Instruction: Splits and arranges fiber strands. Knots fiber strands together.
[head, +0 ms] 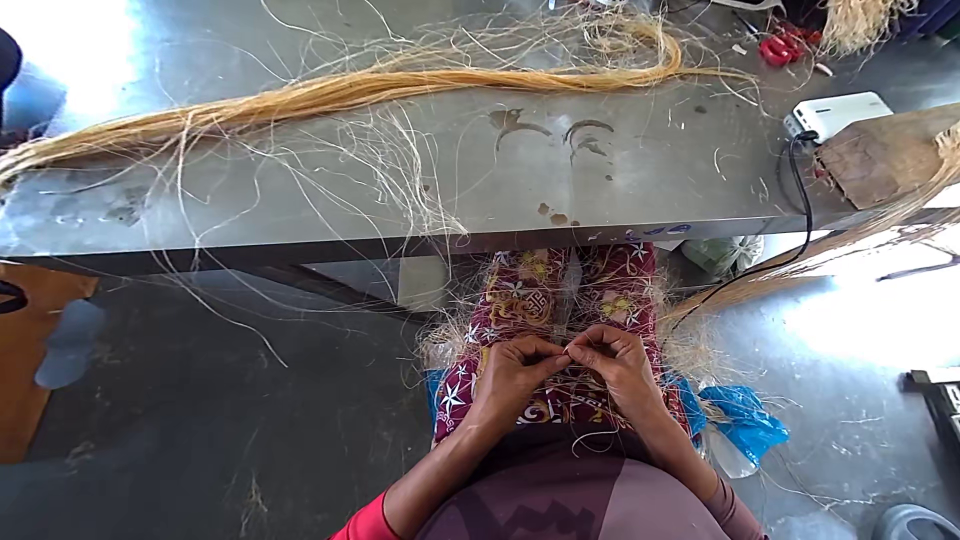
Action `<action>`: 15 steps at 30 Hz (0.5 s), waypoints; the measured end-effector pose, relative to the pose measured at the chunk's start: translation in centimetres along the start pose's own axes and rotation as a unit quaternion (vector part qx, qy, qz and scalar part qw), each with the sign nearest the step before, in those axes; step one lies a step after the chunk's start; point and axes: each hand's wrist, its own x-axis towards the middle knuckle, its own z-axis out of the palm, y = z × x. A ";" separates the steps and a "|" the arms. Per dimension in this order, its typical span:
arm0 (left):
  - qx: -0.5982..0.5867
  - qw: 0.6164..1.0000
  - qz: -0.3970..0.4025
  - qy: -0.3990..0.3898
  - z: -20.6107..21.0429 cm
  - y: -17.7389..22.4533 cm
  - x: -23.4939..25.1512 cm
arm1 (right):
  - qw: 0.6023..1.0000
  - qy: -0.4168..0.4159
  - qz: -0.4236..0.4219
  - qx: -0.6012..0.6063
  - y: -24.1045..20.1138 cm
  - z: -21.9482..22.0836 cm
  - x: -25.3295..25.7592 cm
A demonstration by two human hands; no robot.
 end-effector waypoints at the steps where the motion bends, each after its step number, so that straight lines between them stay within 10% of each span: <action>1: -0.016 1.000 -0.013 0.000 0.0 0.1 0.0 | 1.000 -0.008 0.008 0.016 0.1 -0.2 0.0; 15: -0.165 0.985 -0.042 0.035 1.3 0.6 0.5 | 0.994 -0.054 0.071 0.059 1.1 0.6 -0.1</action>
